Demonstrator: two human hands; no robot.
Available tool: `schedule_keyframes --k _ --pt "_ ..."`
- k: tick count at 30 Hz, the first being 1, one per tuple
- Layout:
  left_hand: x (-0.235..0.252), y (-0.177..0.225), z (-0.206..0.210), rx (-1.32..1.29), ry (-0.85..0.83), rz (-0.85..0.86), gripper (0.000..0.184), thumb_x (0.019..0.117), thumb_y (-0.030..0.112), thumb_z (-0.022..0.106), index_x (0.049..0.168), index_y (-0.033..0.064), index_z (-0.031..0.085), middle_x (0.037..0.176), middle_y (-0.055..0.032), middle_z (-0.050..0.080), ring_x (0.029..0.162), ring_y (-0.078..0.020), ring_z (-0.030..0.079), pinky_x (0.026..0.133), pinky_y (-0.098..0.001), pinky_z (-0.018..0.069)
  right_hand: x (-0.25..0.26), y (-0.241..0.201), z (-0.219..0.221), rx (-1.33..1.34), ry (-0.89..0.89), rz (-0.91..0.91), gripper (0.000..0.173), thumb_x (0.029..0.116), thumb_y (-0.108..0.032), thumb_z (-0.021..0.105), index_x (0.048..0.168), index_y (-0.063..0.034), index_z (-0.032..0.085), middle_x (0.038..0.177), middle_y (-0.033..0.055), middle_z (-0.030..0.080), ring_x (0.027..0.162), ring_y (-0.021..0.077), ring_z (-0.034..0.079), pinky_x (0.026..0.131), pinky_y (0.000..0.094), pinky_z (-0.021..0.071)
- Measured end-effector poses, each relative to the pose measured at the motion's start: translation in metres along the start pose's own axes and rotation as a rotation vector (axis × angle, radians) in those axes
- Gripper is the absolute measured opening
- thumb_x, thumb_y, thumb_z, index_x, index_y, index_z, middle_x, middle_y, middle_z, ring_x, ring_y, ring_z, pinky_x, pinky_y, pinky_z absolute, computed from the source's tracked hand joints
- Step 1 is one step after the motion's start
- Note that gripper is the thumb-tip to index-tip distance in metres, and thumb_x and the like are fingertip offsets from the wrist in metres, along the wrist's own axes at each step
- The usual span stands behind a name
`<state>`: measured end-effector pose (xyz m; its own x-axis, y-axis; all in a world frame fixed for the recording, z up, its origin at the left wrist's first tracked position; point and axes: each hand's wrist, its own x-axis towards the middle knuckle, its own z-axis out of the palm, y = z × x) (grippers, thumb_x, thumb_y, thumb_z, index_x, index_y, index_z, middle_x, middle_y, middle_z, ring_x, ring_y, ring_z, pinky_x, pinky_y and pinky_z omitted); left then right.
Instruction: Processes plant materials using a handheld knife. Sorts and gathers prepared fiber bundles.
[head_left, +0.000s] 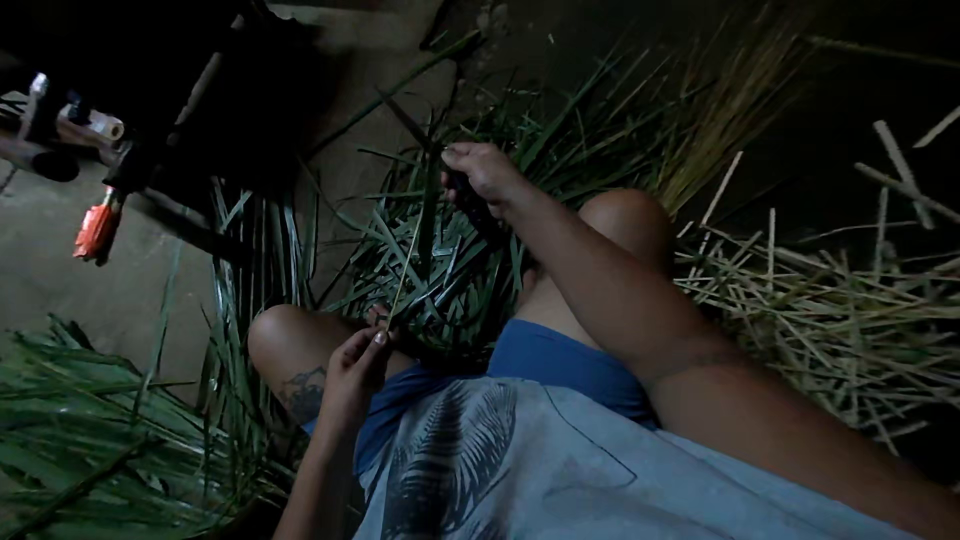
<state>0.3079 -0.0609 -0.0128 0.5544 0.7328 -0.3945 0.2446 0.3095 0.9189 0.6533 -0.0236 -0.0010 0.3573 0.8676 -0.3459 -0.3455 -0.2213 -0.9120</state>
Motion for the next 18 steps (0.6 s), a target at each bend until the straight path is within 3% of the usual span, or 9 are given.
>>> schedule_keyframes --k 5,8,10,13,18 --pt "-0.003 0.002 -0.001 0.053 0.065 -0.027 0.021 0.1068 0.016 0.051 0.110 0.0026 0.068 0.077 -0.0018 0.061 0.053 -0.0058 0.049 0.045 -0.0194 0.0425 0.015 0.012 0.003 0.008 0.040 0.019 0.033 0.1110 -0.023 0.047 0.137 -0.0058 0.058 0.088 0.0074 0.065 0.062 0.0138 0.062 0.055 0.0259 0.0548" --pt "-0.011 -0.009 -0.006 0.078 0.075 -0.059 0.020 0.1063 0.014 0.051 0.108 0.0022 0.068 0.073 -0.0003 0.059 0.052 -0.0058 0.049 0.045 -0.0198 0.0430 0.037 0.009 -0.011 -0.039 0.153 -0.039 0.029 0.1100 -0.021 0.046 0.131 -0.0065 0.060 0.090 0.0065 0.064 0.063 0.0133 0.060 0.057 0.0285 0.0549" --pt "-0.017 -0.018 -0.011 0.065 0.104 -0.077 0.021 0.1065 0.014 0.050 0.108 0.0024 0.068 0.070 0.0011 0.056 0.051 -0.0045 0.045 0.044 -0.0189 0.0391 0.049 0.000 -0.028 -0.068 0.193 -0.055 0.028 0.1107 -0.020 0.045 0.130 -0.0061 0.059 0.090 0.0046 0.065 0.065 0.0113 0.061 0.059 0.0255 0.0537" --pt "-0.017 -0.019 -0.017 0.059 0.173 -0.071 0.021 0.1072 0.014 0.050 0.109 0.0027 0.068 0.071 0.0012 0.056 0.051 -0.0037 0.044 0.044 -0.0179 0.0368 0.049 -0.006 -0.030 -0.126 0.172 -0.086 0.028 0.1117 -0.021 0.044 0.129 -0.0049 0.058 0.087 0.0049 0.064 0.063 0.0111 0.062 0.056 0.0246 0.0549" --pt "-0.004 -0.012 -0.019 0.140 0.256 0.019 0.021 0.1071 0.017 0.052 0.111 0.0041 0.068 0.074 0.0006 0.058 0.054 -0.0061 0.048 0.046 -0.0205 0.0423 0.022 0.000 -0.003 -0.020 0.030 -0.175 0.027 0.1123 -0.021 0.043 0.122 -0.0034 0.060 0.081 0.0046 0.065 0.062 0.0129 0.063 0.057 0.0269 0.0566"
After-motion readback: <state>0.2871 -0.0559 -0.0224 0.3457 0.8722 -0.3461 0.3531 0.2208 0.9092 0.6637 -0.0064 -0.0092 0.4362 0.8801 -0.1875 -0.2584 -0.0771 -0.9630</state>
